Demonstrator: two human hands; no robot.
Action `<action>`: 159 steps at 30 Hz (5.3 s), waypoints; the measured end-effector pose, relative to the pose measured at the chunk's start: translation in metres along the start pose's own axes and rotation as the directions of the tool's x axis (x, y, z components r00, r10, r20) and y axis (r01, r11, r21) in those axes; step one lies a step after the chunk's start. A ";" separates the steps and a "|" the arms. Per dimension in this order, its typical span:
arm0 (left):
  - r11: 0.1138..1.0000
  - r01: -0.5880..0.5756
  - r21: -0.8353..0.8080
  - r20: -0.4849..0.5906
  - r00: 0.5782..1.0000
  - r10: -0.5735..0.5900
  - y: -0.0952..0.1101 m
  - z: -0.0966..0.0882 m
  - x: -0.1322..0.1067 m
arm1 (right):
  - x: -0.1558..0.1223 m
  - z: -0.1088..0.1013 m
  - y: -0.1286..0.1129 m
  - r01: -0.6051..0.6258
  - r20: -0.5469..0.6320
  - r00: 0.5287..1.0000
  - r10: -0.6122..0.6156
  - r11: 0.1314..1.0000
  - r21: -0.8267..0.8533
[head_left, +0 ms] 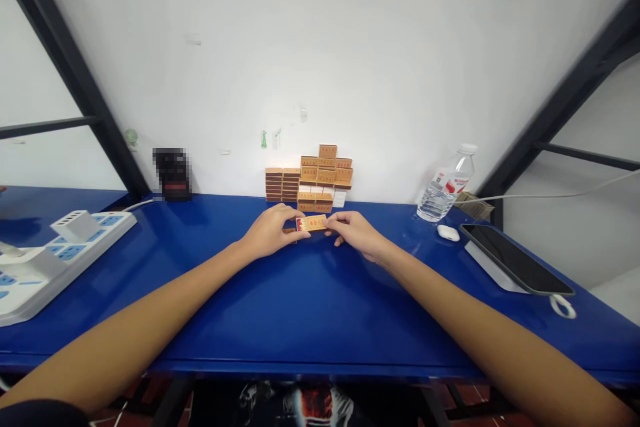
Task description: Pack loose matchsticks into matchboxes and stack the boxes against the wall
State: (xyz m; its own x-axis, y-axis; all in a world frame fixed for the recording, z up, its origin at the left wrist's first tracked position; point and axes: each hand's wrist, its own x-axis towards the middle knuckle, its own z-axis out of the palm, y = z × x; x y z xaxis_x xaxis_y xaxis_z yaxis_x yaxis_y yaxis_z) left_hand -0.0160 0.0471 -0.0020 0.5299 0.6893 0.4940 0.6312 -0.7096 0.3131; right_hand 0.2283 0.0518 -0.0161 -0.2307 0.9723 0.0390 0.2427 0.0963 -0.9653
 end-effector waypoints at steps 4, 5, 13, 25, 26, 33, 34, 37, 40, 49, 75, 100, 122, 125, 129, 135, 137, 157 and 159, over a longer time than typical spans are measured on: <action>0.999 0.032 -0.005 -0.011 0.999 -0.032 -0.009 -0.001 0.000 | 0.004 -0.012 -0.002 -0.022 -0.052 0.998 0.020 0.999 -0.030; 0.999 0.039 -0.006 -0.014 0.999 -0.039 -0.012 -0.002 0.001 | 0.006 -0.018 -0.003 -0.030 -0.068 0.997 0.026 0.998 -0.048; 0.988 0.143 0.049 -0.007 0.990 -0.143 -0.048 -0.020 0.002 | 0.020 -0.086 0.003 -0.164 -0.221 0.969 0.110 0.956 -0.244; 0.960 0.209 0.185 0.093 0.969 -0.228 -0.080 -0.044 -0.002 | 0.035 -0.123 0.036 -0.251 -0.385 0.923 -0.013 0.739 -0.625; 0.959 0.205 0.193 0.090 0.970 -0.226 -0.079 -0.045 -0.002 | 0.034 -0.122 0.035 -0.230 -0.373 0.927 -0.046 0.718 -0.658; 0.976 0.139 0.167 0.089 0.984 -0.155 -0.043 -0.050 0.002 | 0.021 -0.103 0.022 -0.103 -0.254 0.955 -0.154 0.631 -0.769; 0.982 0.119 0.149 0.120 0.983 -0.137 -0.036 -0.050 0.003 | 0.019 -0.100 0.019 -0.097 -0.260 0.950 -0.171 0.631 -0.770; 0.991 0.046 0.129 0.240 0.968 -0.076 -0.019 -0.046 0.002 | 0.015 -0.091 0.008 -0.058 -0.258 0.944 -0.204 0.667 -0.743; 0.985 -0.015 0.172 0.299 0.953 -0.037 -0.012 -0.038 0.000 | 0.009 -0.073 -0.003 0.019 -0.183 0.965 -0.186 0.748 -0.664; 0.986 0.000 0.168 0.229 0.973 -0.039 0.008 -0.026 -0.001 | -0.020 0.004 -0.017 0.009 0.231 0.973 -0.016 1.000 0.030; 0.973 0.167 -0.157 0.052 0.986 -0.160 0.007 -0.020 0.001 | 0.006 -0.041 -0.009 -0.021 -0.014 1.000 0.023 0.996 0.084; 0.925 0.228 0.304 -0.010 0.972 -0.236 -0.051 -0.050 0.000 | 0.033 -0.131 0.031 -0.189 -0.355 0.934 -0.047 0.777 -0.601; 0.990 0.093 0.109 0.217 0.969 -0.115 -0.035 -0.034 0.000 | -0.007 -0.017 -0.001 0.457 0.288 0.887 -0.362 0.777 -0.432; 0.993 0.083 0.089 0.212 0.972 -0.100 -0.030 -0.031 0.001 | -0.014 0.000 0.001 0.513 0.337 0.856 -0.392 0.728 -0.455; 0.994 0.090 0.066 0.207 0.973 -0.102 -0.031 -0.029 0.001 | -0.008 -0.006 0.007 0.503 0.321 0.862 -0.392 0.737 -0.451; 0.990 0.139 -0.015 0.184 0.974 -0.133 -0.038 -0.026 0.000 | 0.008 -0.031 0.017 0.376 0.149 0.926 -0.346 0.836 -0.399; 0.986 0.157 -0.059 0.166 0.975 -0.145 -0.041 -0.023 0.000 | 0.011 -0.037 0.021 0.337 0.096 0.941 -0.325 0.875 -0.348; 0.864 0.292 -0.409 0.122 0.956 -0.266 -0.059 0.019 0.027 | 0.038 -0.020 0.025 0.274 0.043 0.962 -0.271 0.937 -0.216; 0.853 0.293 -0.431 0.130 0.956 -0.263 -0.058 0.017 0.027 | 0.039 -0.020 0.025 0.268 0.040 0.963 -0.266 0.943 -0.199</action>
State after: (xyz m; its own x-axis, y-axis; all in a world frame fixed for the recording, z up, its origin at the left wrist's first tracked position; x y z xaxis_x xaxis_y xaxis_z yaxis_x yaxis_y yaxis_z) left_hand -0.0287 0.1090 -0.0208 0.4142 0.8646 0.2843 0.4503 -0.4662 0.7615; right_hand 0.2443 0.0960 -0.0335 -0.3245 0.9023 0.2838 0.3540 0.3941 -0.8482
